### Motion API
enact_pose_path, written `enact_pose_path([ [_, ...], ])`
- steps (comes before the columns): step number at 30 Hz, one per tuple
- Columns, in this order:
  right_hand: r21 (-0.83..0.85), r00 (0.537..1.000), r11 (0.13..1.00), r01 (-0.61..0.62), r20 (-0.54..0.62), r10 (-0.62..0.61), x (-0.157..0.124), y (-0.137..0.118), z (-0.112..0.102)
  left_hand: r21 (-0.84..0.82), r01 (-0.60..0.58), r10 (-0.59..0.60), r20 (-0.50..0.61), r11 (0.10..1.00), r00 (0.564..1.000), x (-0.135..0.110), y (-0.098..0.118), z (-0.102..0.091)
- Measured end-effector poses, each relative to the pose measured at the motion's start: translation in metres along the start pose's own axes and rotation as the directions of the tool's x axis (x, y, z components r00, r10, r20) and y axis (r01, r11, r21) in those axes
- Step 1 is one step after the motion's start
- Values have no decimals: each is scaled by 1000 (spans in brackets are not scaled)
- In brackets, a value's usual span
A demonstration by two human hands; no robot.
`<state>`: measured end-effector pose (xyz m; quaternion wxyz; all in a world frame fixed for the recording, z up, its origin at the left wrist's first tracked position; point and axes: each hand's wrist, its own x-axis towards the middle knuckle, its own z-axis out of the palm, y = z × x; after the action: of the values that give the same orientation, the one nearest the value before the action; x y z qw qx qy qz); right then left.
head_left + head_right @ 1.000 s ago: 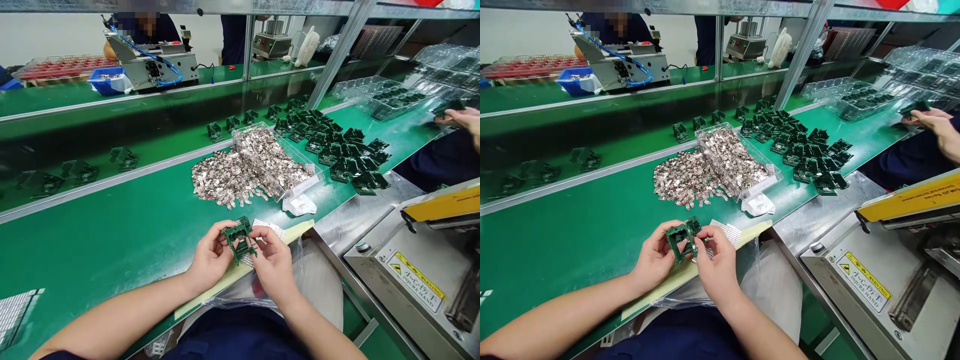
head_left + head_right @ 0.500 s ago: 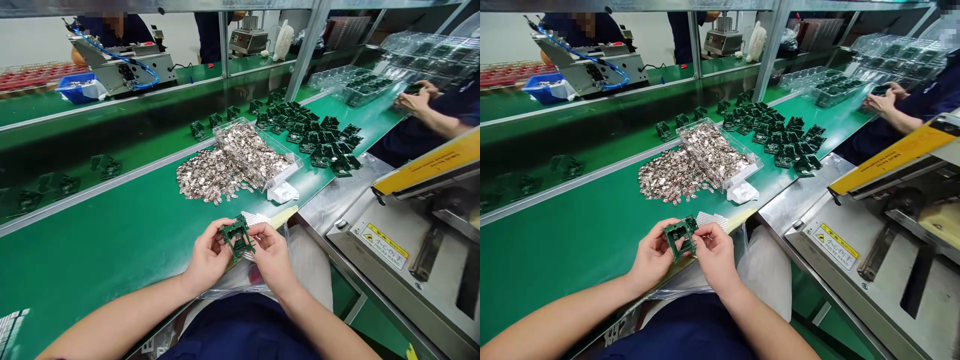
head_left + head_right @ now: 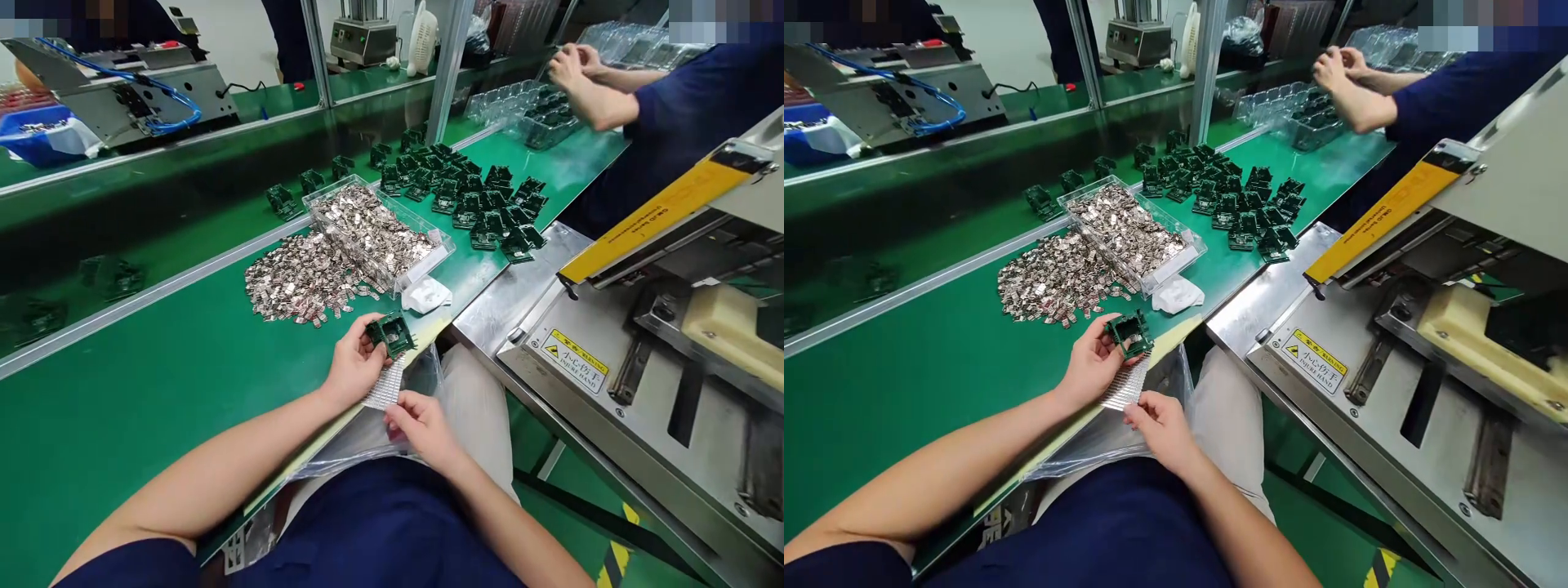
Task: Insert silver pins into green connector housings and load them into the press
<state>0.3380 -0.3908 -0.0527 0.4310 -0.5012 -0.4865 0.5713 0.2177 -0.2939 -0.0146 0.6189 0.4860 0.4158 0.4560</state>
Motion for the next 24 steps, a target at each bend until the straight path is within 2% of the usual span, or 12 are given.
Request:
enact_pose_path([
  [5,-121,992,985,123,2,-123,3,10,-4,25,-37,37,-18,999,999,-1,-4,-5],
  [9,-251,980,948,197,51,-190,2,10,-13,17,-21,21,-15,1000,1000,-1,-3,-4],
  [13,-474,984,862,178,112,-142,1,13,-19,0,-17,17,-21,1000,1000,0,-1,-2],
  [17,-575,996,813,92,67,-65,2,14,-26,-27,-2,2,-22,1000,1000,0,1,-3],
  [22,-669,998,741,47,9,-55,-1,-14,-41,-52,-20,19,-22,998,1000,0,3,-3],
  [24,-640,995,767,54,-35,-99,-3,-33,-46,-65,-43,42,-14,997,999,0,4,-3],
])
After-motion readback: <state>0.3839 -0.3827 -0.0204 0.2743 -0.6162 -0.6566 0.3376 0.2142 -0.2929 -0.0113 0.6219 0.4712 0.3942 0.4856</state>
